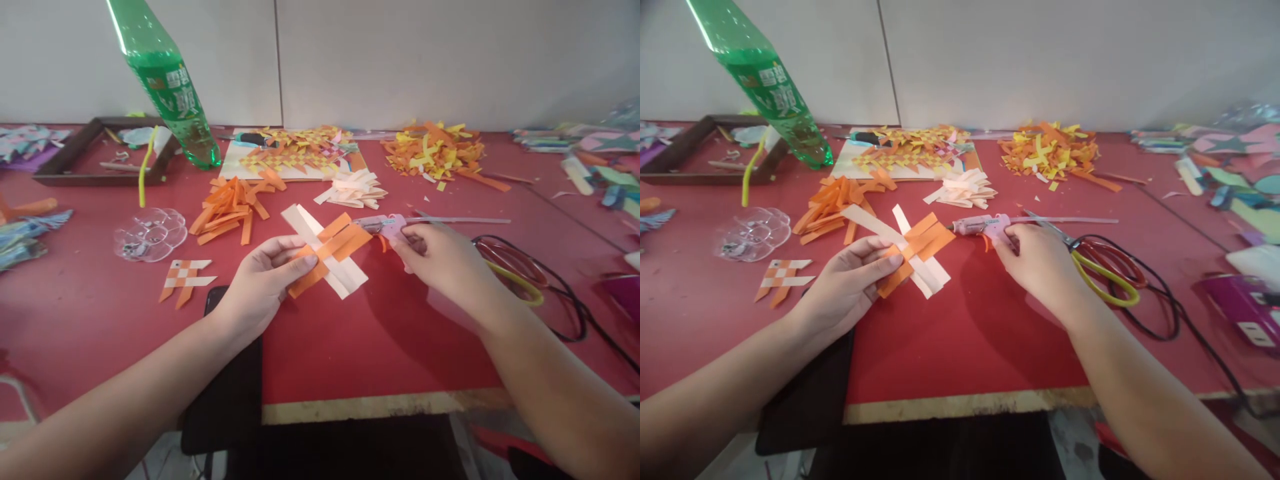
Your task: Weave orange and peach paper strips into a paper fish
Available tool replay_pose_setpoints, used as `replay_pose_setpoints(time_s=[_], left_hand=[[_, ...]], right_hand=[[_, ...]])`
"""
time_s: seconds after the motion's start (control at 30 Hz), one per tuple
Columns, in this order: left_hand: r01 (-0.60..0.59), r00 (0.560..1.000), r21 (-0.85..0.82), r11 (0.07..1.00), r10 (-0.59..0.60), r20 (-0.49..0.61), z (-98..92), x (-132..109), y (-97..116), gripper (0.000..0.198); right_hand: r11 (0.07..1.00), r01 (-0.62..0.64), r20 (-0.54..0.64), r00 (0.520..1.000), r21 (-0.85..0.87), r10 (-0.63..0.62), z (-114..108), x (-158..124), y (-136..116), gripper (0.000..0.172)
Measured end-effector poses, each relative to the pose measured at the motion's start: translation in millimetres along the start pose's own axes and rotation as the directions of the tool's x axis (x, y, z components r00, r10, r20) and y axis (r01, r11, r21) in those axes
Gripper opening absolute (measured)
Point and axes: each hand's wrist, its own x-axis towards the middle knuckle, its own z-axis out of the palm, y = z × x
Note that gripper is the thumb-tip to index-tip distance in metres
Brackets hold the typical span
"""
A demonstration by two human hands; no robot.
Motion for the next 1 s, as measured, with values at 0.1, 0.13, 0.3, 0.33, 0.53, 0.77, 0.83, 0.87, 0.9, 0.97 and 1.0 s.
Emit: replay_pose_setpoints(time_s=[0.1,0.13,0.3,0.33,0.53,0.77,0.83,0.87,0.9,0.97,1.0], left_hand=[[0.023,1.0,0.008,1.0,-0.023,-0.011,-0.3,0.6,-0.5,0.022],[0.029,1.0,0.014,0.999,-0.029,-0.008,-0.6,0.8,-0.7,0.021],[0.026,0.999,0.063,0.998,-0.027,0.026,-2.5,1.3,-1.1,0.014],[0.025,0.999,0.075,0.997,-0.027,0.029,-3.0,1.3,-1.3,0.012],[0.012,1.0,0.064,0.998,-0.01,-0.023,-2.1,2.1,-0.5,0.013],[0.051,0.994,0.002,0.999,-0.051,-0.093,3.6,2.9,3.3,0.013],[0.035,0.994,0.002,0.999,-0.035,-0.108,3.9,2.0,3.5,0.014],[0.03,0.993,0.005,1.0,-0.03,-0.112,4.0,1.4,3.7,0.014],[0.024,0.994,0.011,1.0,-0.023,-0.11,4.2,0.8,3.8,0.014],[0.015,0.995,0.036,0.999,-0.011,-0.101,4.6,-0.3,4.0,0.013],[0.011,0.995,0.05,0.999,-0.006,-0.101,4.8,-0.6,3.9,0.014]], right_hand=[[0.999,-0.028,-0.018,0.999,-0.026,0.028,2.9,2.1,0.8,0.031],[1.0,-0.025,-0.093,0.995,-0.014,0.024,4.7,2.2,1.3,0.023],[0.999,0.044,-0.294,0.955,-0.008,-0.045,16.3,-0.2,3.8,0.023],[0.998,0.057,-0.288,0.956,-0.007,-0.057,18.5,-0.6,4.0,0.021],[0.996,0.072,-0.153,0.985,-0.058,-0.08,26.4,1.0,10.4,0.018],[0.996,0.05,-0.147,0.987,-0.067,-0.059,20.6,1.3,19.8,0.018],[0.999,-0.025,-0.174,0.985,-0.039,0.018,13.0,0.0,15.7,0.022],[0.998,-0.063,-0.199,0.978,-0.02,0.058,8.9,-1.0,12.4,0.025],[0.996,-0.094,-0.222,0.971,0.003,0.093,4.9,-2.4,8.6,0.027],[0.988,-0.141,-0.265,0.952,0.067,0.154,-1.2,-6.3,0.8,0.026],[0.981,-0.163,-0.274,0.944,0.102,0.185,-3.1,-8.8,-2.6,0.022]])
